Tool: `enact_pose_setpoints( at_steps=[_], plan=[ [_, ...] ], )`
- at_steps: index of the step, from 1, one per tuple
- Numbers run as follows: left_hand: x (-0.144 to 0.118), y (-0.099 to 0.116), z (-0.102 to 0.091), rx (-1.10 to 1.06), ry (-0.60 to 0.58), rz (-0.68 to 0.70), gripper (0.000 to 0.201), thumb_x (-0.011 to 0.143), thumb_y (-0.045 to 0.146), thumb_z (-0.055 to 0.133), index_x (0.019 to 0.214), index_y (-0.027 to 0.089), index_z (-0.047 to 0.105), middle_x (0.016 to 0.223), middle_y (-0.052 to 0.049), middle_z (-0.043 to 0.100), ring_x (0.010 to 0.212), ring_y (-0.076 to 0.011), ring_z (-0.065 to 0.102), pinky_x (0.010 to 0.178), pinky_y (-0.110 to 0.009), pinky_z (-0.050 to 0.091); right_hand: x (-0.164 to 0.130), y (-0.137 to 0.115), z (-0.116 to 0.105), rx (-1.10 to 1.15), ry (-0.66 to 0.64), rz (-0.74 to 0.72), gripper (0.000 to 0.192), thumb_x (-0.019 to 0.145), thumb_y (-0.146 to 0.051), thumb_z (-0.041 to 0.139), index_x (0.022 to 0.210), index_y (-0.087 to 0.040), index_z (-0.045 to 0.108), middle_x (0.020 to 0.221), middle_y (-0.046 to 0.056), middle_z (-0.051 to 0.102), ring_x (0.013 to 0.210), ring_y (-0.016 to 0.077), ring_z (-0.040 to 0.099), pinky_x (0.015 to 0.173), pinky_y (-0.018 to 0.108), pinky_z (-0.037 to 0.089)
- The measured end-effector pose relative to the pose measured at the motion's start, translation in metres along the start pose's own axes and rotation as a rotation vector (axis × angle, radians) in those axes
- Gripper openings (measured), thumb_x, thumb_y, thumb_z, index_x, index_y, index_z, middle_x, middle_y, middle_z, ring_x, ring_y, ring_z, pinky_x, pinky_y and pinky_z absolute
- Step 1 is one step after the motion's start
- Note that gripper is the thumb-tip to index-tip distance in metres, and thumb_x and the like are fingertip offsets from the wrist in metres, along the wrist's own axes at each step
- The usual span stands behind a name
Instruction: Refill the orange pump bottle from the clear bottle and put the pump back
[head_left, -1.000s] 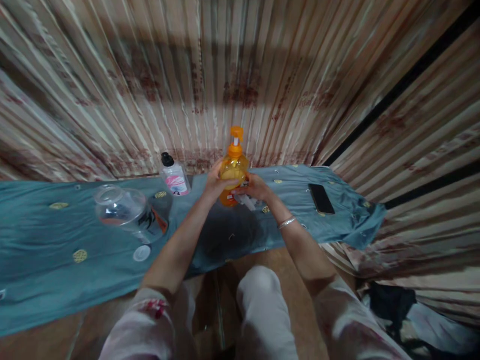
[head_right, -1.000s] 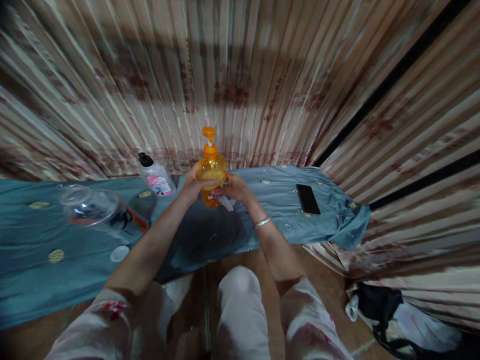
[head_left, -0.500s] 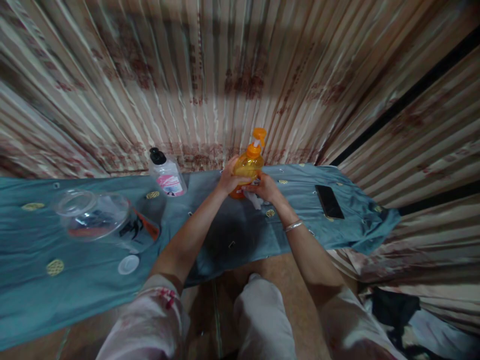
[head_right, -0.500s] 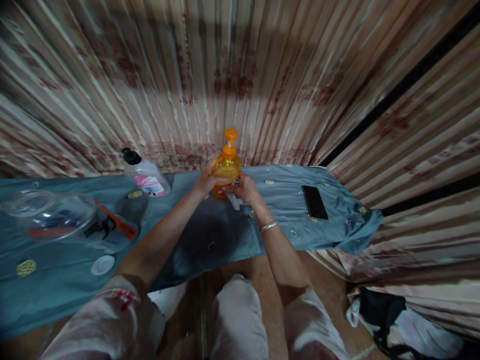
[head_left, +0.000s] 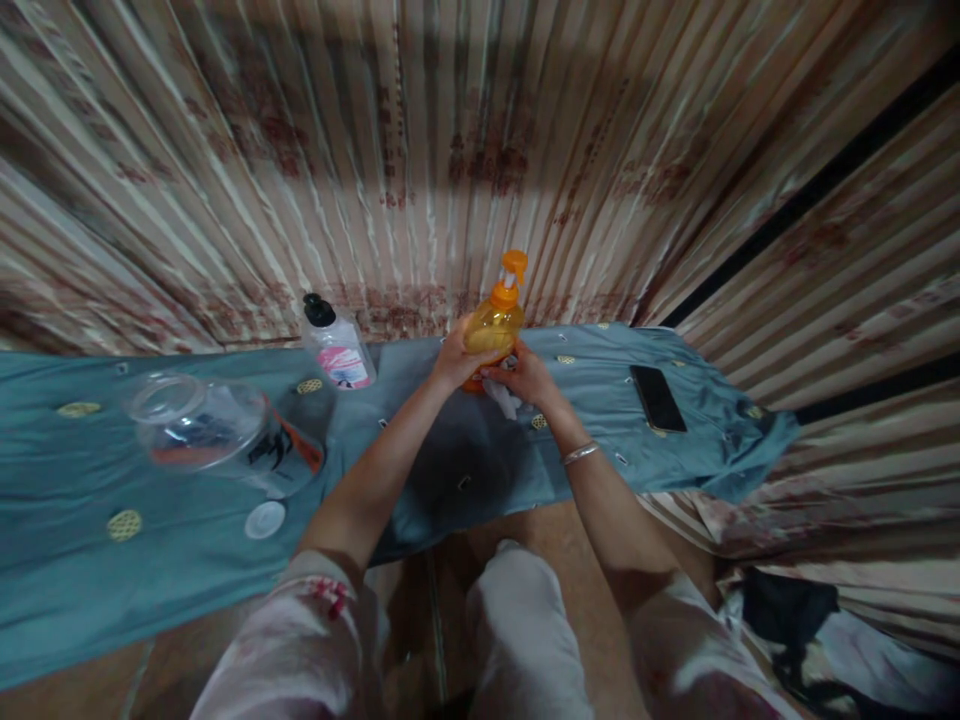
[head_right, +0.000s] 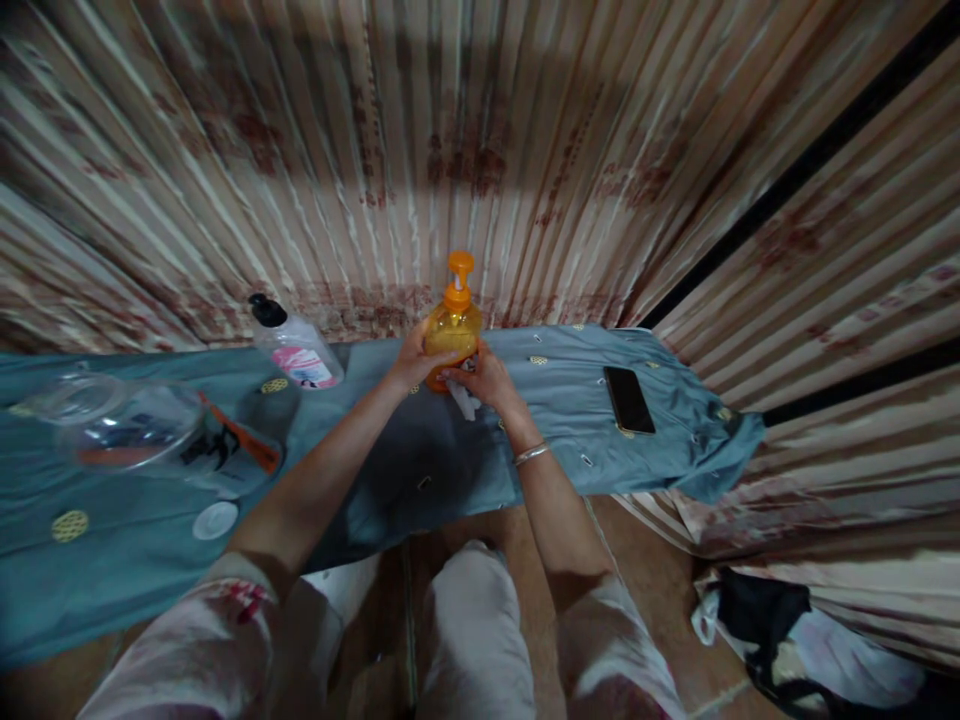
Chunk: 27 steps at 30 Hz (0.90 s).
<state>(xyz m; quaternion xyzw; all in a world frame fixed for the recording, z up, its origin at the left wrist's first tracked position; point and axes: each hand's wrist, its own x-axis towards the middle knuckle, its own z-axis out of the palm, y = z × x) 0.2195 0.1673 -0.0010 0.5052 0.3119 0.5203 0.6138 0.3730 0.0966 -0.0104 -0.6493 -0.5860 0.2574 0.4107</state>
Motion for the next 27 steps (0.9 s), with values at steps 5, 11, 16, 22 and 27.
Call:
enact_pose_setpoints(
  at_steps=[5,11,16,22,27],
  plan=[
    [-0.013,0.008,-0.009,0.139,0.089,0.01,0.082,0.052,0.019,0.097,0.128,0.018,0.066,0.151,-0.012,0.061,0.153,-0.0353,0.044,0.132,-0.048,0.028,-0.007,0.002,0.004,0.079,0.013,0.04,0.09,0.066,-0.052,0.089,0.144,-0.022,0.056,0.118,0.008,0.077,0.103,0.0259,0.072,0.093,0.041,0.057],
    [-0.078,0.021,-0.015,-0.03,0.243,-0.124,0.063,0.091,0.038,0.073,0.148,0.029,0.049,0.167,-0.01,0.044,0.159,-0.0293,0.037,0.125,-0.052,0.039,-0.035,-0.005,0.0,-0.001,0.222,0.188,0.101,0.065,-0.057,0.088,0.147,-0.009,0.054,0.13,0.022,0.072,0.113,0.0339,0.071,0.095,0.045,0.057],
    [-0.156,0.015,-0.009,-0.115,0.232,-0.263,0.065,0.091,0.051,0.069,0.15,0.037,0.046,0.17,-0.006,0.038,0.158,-0.028,0.038,0.113,-0.048,0.052,-0.104,-0.025,0.031,0.054,0.202,0.145,0.089,0.075,-0.06,0.078,0.147,-0.012,0.055,0.134,0.021,0.07,0.123,0.0343,0.068,0.103,0.049,0.054],
    [-0.219,0.022,-0.025,-0.129,0.364,-0.251,0.062,0.086,0.047,0.075,0.143,0.034,0.053,0.165,-0.007,0.045,0.155,-0.0262,0.044,0.125,-0.043,0.04,-0.172,-0.056,0.089,-0.033,0.009,-0.069,0.042,0.088,-0.048,0.066,0.122,-0.023,0.072,0.126,0.013,0.076,0.117,0.0291,0.072,0.103,0.044,0.054],
    [-0.257,0.045,-0.056,-0.188,0.35,-0.262,0.07,0.085,0.045,0.077,0.148,0.038,0.048,0.171,-0.007,0.036,0.155,-0.0295,0.044,0.117,-0.048,0.048,-0.174,-0.068,0.111,-0.049,0.016,-0.126,0.025,0.091,-0.041,0.063,0.106,-0.024,0.074,0.115,0.01,0.078,0.106,0.0258,0.075,0.096,0.039,0.057]
  ],
)
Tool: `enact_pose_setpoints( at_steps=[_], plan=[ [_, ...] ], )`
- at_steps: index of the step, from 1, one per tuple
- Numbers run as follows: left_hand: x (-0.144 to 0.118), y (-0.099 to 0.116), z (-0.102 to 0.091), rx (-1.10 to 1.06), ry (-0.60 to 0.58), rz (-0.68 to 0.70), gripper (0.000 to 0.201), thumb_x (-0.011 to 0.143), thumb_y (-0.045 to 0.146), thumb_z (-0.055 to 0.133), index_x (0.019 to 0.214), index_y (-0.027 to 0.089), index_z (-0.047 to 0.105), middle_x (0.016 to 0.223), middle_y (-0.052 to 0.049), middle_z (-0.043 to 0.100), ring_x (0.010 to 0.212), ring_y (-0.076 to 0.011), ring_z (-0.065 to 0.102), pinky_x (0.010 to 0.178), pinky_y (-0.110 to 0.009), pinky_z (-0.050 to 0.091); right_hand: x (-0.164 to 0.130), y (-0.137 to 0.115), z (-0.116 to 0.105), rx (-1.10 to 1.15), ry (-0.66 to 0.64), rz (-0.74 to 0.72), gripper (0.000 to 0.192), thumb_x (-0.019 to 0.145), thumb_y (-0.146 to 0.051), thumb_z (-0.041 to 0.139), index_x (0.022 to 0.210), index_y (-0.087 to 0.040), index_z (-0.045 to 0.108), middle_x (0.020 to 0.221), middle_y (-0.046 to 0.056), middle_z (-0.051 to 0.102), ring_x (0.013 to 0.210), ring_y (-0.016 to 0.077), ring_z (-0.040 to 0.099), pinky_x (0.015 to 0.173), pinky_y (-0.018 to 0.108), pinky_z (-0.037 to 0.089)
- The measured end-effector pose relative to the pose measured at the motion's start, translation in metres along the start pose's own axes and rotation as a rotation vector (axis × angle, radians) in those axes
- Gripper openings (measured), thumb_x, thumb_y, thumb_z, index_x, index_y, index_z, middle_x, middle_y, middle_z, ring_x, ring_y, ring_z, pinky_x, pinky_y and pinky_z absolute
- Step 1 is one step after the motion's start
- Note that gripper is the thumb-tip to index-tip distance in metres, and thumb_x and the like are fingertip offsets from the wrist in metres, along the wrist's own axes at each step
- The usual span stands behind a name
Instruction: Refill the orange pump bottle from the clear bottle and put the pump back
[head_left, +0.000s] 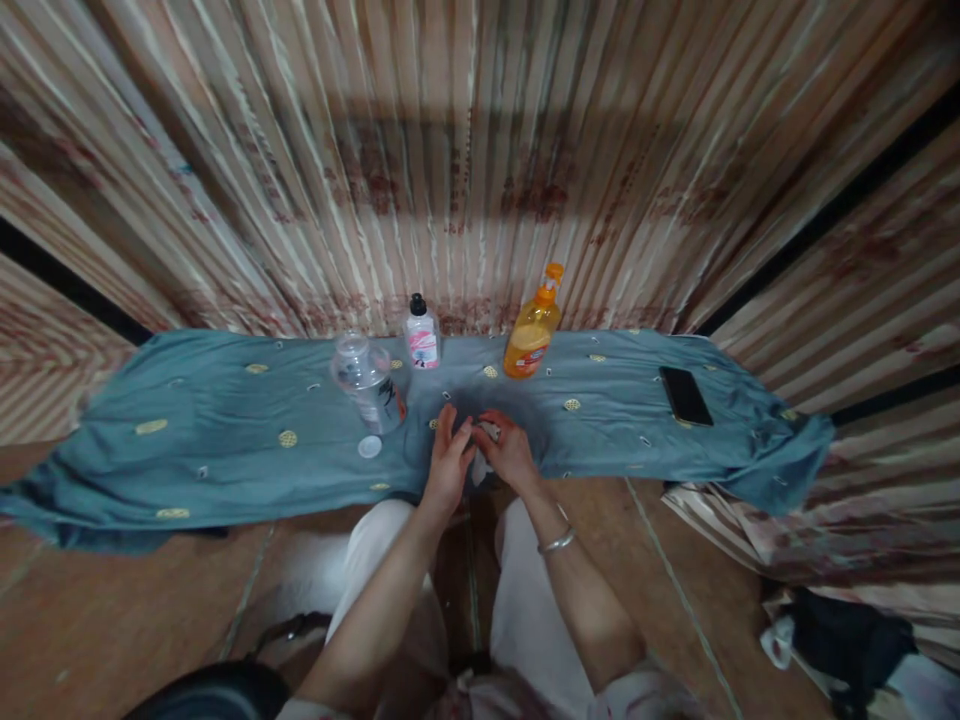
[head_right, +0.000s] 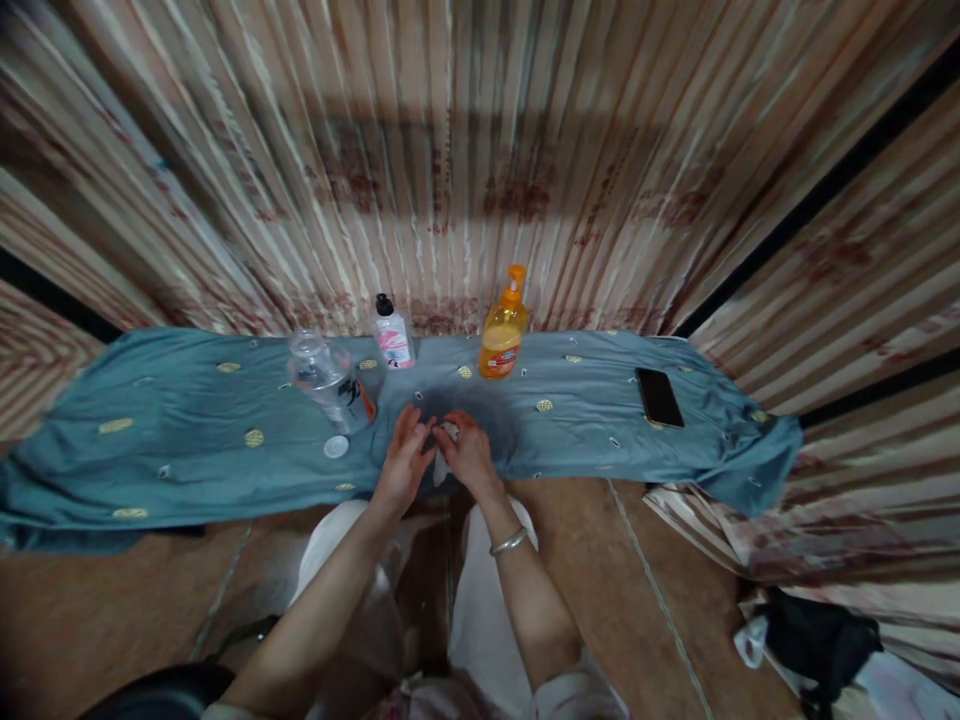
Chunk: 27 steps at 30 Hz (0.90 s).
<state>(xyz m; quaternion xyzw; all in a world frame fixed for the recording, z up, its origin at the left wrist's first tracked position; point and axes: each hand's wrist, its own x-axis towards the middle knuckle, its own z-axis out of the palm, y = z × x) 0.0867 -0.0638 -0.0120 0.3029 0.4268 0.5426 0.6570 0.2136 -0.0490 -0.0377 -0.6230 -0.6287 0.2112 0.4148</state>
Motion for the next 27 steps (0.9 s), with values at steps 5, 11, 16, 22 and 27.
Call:
enact_pose_setpoints(
  at_steps=[5,11,16,22,27],
  plan=[
    [-0.013,0.006,-0.034,0.066,0.054,0.15,0.076,0.078,0.043,0.085,0.145,0.032,0.053,0.17,-0.007,0.038,0.152,-0.0299,0.047,0.124,-0.045,0.042,0.016,-0.001,0.006,-0.058,0.07,-0.043,0.027,0.093,-0.039,0.061,0.11,-0.021,0.071,0.119,0.014,0.077,0.112,0.0265,0.073,0.101,0.04,0.055],
    [-0.012,0.004,-0.07,0.178,0.126,0.286,0.081,0.075,0.041,0.087,0.147,0.03,0.05,0.168,-0.011,0.04,0.153,-0.0332,0.046,0.124,-0.049,0.042,0.031,0.004,0.014,-0.178,0.095,-0.086,0.027,0.093,-0.035,0.065,0.114,-0.019,0.069,0.129,0.019,0.073,0.125,0.0298,0.068,0.107,0.044,0.051],
    [-0.014,0.005,-0.092,0.215,0.198,0.312,0.085,0.075,0.044,0.086,0.149,0.03,0.047,0.168,-0.013,0.039,0.154,-0.0342,0.043,0.122,-0.05,0.044,0.032,0.006,0.025,-0.283,0.049,-0.098,0.028,0.094,-0.03,0.063,0.119,-0.017,0.067,0.135,0.022,0.07,0.134,0.0302,0.063,0.111,0.044,0.048],
    [-0.014,0.006,-0.105,0.277,0.186,0.306,0.084,0.076,0.041,0.084,0.149,0.03,0.045,0.165,-0.013,0.045,0.154,-0.0323,0.044,0.12,-0.048,0.046,0.03,0.006,0.03,-0.398,-0.056,-0.057,0.034,0.091,-0.026,0.067,0.123,-0.016,0.069,0.134,0.022,0.071,0.135,0.0309,0.063,0.111,0.041,0.048],
    [-0.016,-0.003,-0.1,0.33,0.156,0.316,0.082,0.078,0.04,0.081,0.15,0.029,0.043,0.164,-0.013,0.044,0.155,-0.0321,0.042,0.124,-0.051,0.041,0.034,0.005,0.025,-0.453,-0.155,-0.014,0.044,0.09,-0.029,0.069,0.131,-0.014,0.068,0.137,0.021,0.07,0.132,0.0316,0.064,0.11,0.04,0.047]
  ],
)
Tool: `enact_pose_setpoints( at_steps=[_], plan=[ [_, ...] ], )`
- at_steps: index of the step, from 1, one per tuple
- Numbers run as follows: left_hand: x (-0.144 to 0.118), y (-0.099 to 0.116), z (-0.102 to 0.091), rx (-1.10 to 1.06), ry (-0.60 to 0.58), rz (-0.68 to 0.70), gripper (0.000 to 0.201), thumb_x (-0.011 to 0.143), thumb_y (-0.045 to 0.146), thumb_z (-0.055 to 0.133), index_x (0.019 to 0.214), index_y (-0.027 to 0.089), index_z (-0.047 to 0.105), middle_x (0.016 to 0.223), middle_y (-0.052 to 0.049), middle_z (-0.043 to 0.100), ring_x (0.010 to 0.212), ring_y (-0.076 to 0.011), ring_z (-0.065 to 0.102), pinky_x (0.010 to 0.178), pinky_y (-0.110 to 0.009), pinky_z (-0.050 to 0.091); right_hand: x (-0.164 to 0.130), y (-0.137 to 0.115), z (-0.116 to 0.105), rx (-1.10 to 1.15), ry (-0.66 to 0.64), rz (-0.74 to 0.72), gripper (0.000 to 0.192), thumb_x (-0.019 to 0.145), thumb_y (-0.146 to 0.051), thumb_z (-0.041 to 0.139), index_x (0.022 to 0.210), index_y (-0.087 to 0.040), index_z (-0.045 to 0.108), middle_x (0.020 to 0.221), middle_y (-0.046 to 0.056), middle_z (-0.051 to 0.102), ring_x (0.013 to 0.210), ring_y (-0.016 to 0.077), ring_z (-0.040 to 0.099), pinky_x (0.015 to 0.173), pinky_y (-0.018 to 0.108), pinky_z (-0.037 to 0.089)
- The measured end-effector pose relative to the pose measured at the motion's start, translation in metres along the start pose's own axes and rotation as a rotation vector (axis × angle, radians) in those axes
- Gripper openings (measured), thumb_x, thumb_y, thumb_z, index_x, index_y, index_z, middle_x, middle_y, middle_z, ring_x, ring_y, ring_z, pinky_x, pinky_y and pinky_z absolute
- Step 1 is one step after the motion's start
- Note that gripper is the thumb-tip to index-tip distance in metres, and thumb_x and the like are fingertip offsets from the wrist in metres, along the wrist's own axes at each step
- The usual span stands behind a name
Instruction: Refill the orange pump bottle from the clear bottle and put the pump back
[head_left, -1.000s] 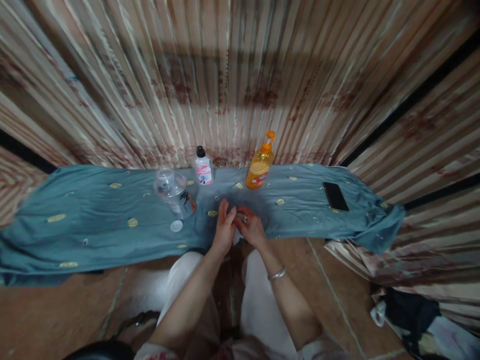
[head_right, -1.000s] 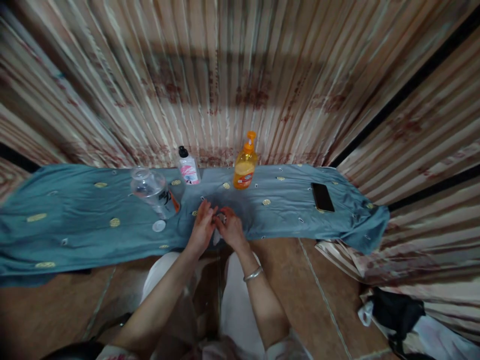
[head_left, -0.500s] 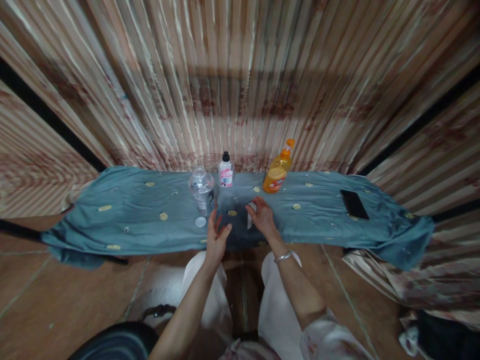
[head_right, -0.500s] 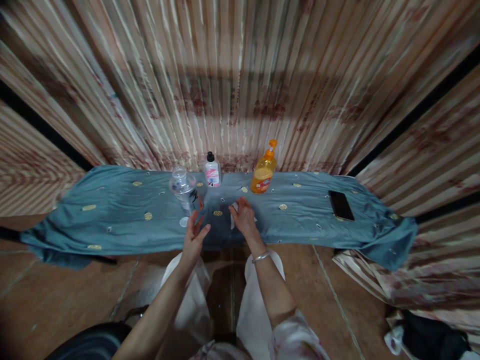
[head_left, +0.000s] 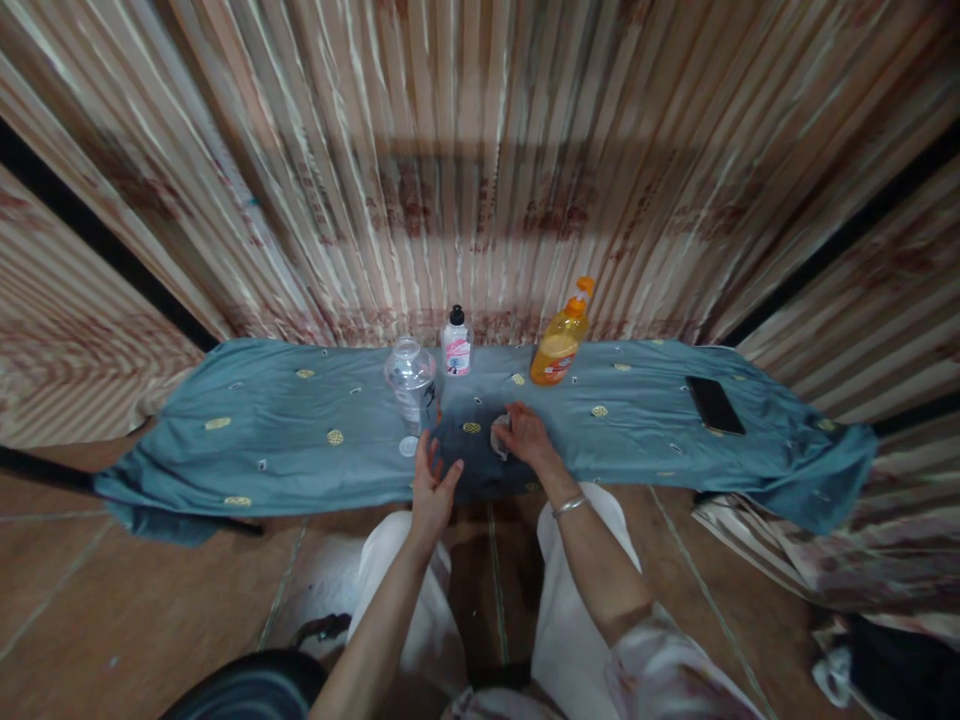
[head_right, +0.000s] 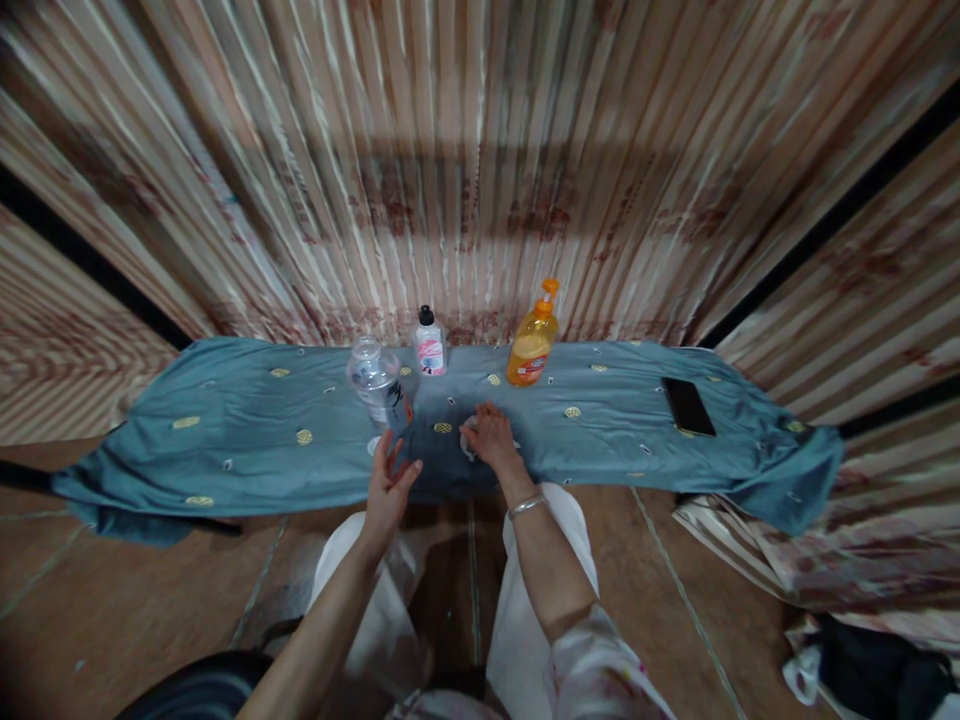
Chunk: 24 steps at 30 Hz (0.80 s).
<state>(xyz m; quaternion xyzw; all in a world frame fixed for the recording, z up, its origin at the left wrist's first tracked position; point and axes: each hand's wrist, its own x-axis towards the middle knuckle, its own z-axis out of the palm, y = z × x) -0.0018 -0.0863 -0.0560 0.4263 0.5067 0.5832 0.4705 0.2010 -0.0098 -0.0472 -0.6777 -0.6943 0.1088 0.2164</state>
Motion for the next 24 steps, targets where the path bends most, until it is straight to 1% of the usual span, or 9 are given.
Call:
enact_pose_setpoints(
  at_steps=[6,9,12,15,17,19,22,24],
  plan=[
    [-0.006,-0.004,0.009,0.073,-0.068,-0.005,0.082,0.08,0.036,0.078,0.152,0.028,0.041,0.164,-0.014,0.043,0.155,-0.0327,0.041,0.124,-0.053,0.041,0.0,0.007,-0.01,-0.009,-0.105,0.039,0.055,0.086,-0.037,0.074,0.137,-0.016,0.068,0.138,0.017,0.071,0.131,0.0333,0.065,0.108,0.04,0.049],
    [-0.008,-0.004,0.011,0.097,-0.108,0.007,0.08,0.081,0.033,0.076,0.153,0.027,0.041,0.164,-0.014,0.044,0.154,-0.0324,0.042,0.124,-0.053,0.041,-0.003,0.008,-0.012,0.002,-0.134,0.054,0.058,0.084,-0.036,0.076,0.138,-0.017,0.068,0.139,0.017,0.071,0.13,0.034,0.066,0.107,0.04,0.05],
    [-0.009,-0.006,0.014,0.117,-0.113,0.022,0.08,0.081,0.028,0.074,0.153,0.025,0.041,0.164,-0.015,0.043,0.154,-0.0326,0.042,0.124,-0.053,0.041,-0.006,0.006,-0.015,0.018,-0.123,0.055,0.058,0.084,-0.036,0.075,0.138,-0.016,0.067,0.14,0.018,0.07,0.131,0.0352,0.065,0.108,0.043,0.05],
    [-0.002,-0.009,0.026,0.127,-0.123,0.044,0.08,0.081,0.024,0.073,0.154,0.025,0.041,0.165,-0.015,0.042,0.153,-0.0326,0.043,0.123,-0.053,0.041,-0.003,0.001,-0.023,0.047,-0.073,0.034,0.058,0.089,-0.035,0.071,0.143,-0.015,0.063,0.145,0.02,0.066,0.138,0.0333,0.06,0.115,0.045,0.046],
    [0.008,-0.01,0.039,0.13,-0.147,0.062,0.08,0.081,0.023,0.074,0.154,0.025,0.042,0.165,-0.014,0.042,0.153,-0.0319,0.044,0.123,-0.052,0.041,0.006,-0.004,-0.03,0.076,-0.033,0.009,0.061,0.091,-0.036,0.07,0.146,-0.012,0.059,0.15,0.023,0.061,0.143,0.0318,0.056,0.12,0.045,0.042],
    [0.022,-0.009,0.053,0.131,-0.162,0.083,0.081,0.079,0.021,0.075,0.153,0.025,0.043,0.165,-0.014,0.043,0.153,-0.0307,0.045,0.124,-0.051,0.041,0.022,-0.012,-0.038,0.11,0.008,-0.022,0.066,0.092,-0.039,0.071,0.15,-0.01,0.055,0.154,0.025,0.057,0.146,0.0317,0.052,0.123,0.046,0.04],
    [0.041,-0.006,0.071,0.11,-0.17,0.131,0.078,0.078,0.021,0.076,0.15,0.023,0.047,0.163,-0.016,0.047,0.153,-0.031,0.045,0.127,-0.053,0.036,0.057,-0.028,-0.047,0.161,0.055,-0.062,0.074,0.091,-0.045,0.073,0.154,-0.014,0.05,0.159,0.023,0.052,0.148,0.0328,0.05,0.124,0.047,0.039],
    [0.05,-0.004,0.077,0.089,-0.182,0.152,0.076,0.078,0.021,0.076,0.149,0.022,0.049,0.162,-0.016,0.048,0.153,-0.0309,0.046,0.129,-0.054,0.034,0.085,-0.04,-0.049,0.194,0.073,-0.087,0.083,0.087,-0.048,0.076,0.157,-0.016,0.046,0.162,0.022,0.049,0.151,0.0323,0.046,0.124,0.044,0.039]
  ],
)
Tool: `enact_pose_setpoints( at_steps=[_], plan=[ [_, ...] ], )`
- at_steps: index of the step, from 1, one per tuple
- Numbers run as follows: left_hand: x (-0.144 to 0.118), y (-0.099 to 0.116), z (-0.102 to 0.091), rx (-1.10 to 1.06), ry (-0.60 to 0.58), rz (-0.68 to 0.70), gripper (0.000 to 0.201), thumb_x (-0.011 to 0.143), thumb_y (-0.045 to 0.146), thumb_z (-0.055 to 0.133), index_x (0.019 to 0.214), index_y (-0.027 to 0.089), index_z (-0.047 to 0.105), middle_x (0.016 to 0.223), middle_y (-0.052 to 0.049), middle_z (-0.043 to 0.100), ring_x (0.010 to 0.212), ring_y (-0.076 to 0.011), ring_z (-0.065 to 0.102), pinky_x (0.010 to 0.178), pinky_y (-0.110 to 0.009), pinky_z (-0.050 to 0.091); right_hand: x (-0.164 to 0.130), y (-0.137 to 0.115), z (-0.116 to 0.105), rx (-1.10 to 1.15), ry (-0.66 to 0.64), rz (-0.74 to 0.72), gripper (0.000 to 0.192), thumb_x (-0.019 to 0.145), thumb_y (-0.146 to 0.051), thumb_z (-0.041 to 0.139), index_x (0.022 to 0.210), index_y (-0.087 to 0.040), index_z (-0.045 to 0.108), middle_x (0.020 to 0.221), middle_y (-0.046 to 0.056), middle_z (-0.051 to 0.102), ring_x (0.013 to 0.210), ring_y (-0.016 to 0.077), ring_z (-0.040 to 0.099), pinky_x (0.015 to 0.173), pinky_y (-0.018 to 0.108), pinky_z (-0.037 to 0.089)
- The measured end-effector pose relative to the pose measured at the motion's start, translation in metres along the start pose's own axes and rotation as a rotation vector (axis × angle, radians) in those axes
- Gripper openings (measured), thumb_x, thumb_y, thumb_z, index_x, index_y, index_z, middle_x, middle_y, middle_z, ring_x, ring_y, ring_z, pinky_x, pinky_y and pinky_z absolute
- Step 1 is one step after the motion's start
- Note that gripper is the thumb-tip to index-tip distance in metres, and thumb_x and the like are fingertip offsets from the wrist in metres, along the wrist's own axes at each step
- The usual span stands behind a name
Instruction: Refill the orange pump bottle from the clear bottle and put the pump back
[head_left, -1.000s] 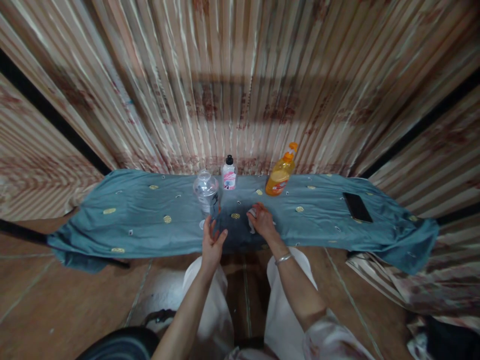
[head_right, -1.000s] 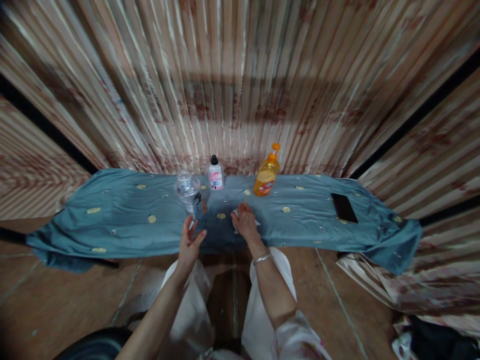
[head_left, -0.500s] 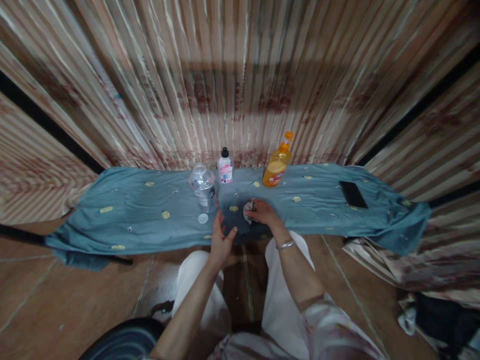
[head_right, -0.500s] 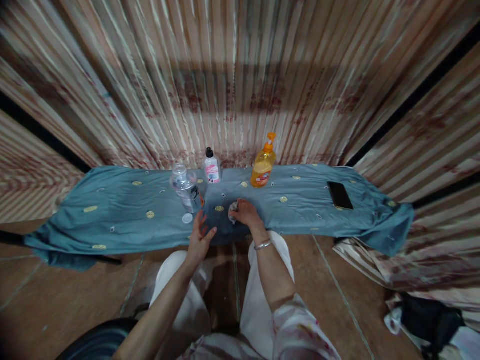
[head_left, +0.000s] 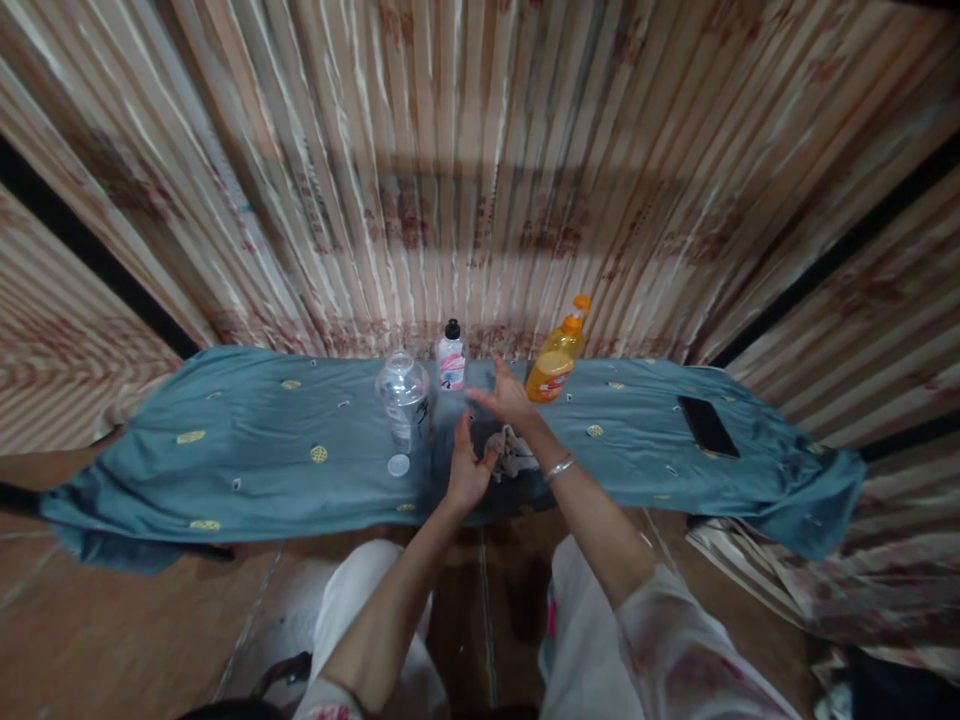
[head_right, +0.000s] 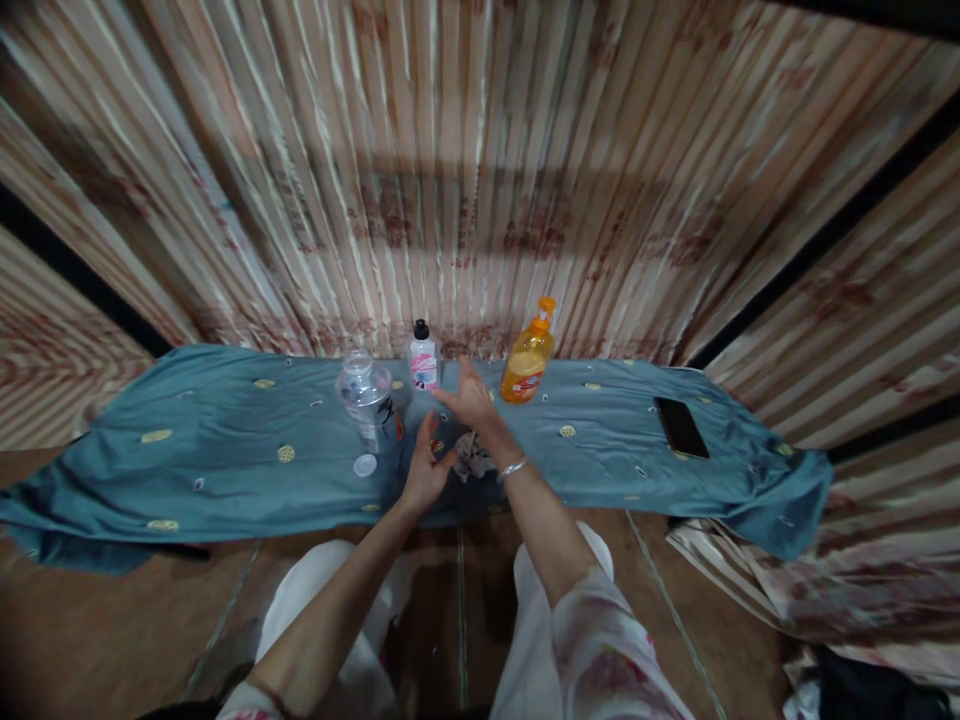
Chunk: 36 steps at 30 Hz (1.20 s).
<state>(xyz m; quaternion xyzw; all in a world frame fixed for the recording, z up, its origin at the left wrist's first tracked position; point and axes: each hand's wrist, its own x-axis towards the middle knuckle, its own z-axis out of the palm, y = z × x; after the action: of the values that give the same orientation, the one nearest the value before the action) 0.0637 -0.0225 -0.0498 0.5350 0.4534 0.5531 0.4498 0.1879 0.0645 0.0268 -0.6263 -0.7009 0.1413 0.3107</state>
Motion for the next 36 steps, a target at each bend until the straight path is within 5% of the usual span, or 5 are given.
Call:
enact_pose_setpoints(
  at_steps=[8,17,29,33,36],
  plan=[
    [0.01,0.0,-0.009,-0.021,0.035,-0.037,0.08,0.078,0.019,0.077,0.152,0.024,0.046,0.164,-0.015,0.047,0.156,-0.0311,0.042,0.128,-0.056,0.033,0.084,-0.027,0.034,0.182,0.054,0.028,0.119,0.068,-0.048,0.09,0.163,-0.009,0.03,0.166,0.026,0.041,0.155,0.0363,0.039,0.124,0.051,0.035],
    [0.018,0.003,-0.015,-0.036,0.02,-0.052,0.083,0.08,0.021,0.076,0.155,0.024,0.041,0.166,-0.015,0.043,0.157,-0.0308,0.039,0.13,-0.055,0.032,0.091,-0.038,0.04,0.164,0.069,0.184,0.08,0.075,-0.044,0.085,0.142,-0.012,0.055,0.123,0.017,0.076,0.121,0.0366,0.07,0.101,0.047,0.054],
    [0.017,0.023,-0.017,0.2,0.042,0.212,0.116,0.064,0.039,0.095,0.16,0.021,0.032,0.173,-0.018,0.027,0.165,-0.0374,0.016,0.135,-0.054,0.014,-0.022,-0.029,-0.055,0.21,0.007,0.097,0.066,0.068,-0.051,0.089,0.119,-0.019,0.065,0.101,0.009,0.077,0.094,0.0296,0.074,0.082,0.04,0.058],
    [0.01,0.031,-0.02,0.191,-0.008,0.196,0.125,0.051,0.045,0.101,0.157,0.02,0.039,0.166,-0.02,0.039,0.158,-0.0408,0.033,0.133,-0.055,0.021,-0.062,-0.026,-0.063,0.393,-0.061,0.046,0.057,0.064,-0.053,0.089,0.104,-0.021,0.066,0.095,0.004,0.076,0.086,0.0249,0.072,0.077,0.038,0.057],
    [0.005,0.033,-0.022,0.204,-0.065,0.13,0.106,0.056,0.044,0.097,0.148,0.019,0.05,0.144,-0.016,0.064,0.136,-0.0369,0.06,0.121,-0.052,0.043,-0.08,-0.023,-0.061,0.539,-0.119,-0.018,0.057,0.066,-0.054,0.088,0.106,-0.02,0.067,0.098,0.004,0.077,0.09,0.0248,0.072,0.08,0.038,0.056]
  ],
)
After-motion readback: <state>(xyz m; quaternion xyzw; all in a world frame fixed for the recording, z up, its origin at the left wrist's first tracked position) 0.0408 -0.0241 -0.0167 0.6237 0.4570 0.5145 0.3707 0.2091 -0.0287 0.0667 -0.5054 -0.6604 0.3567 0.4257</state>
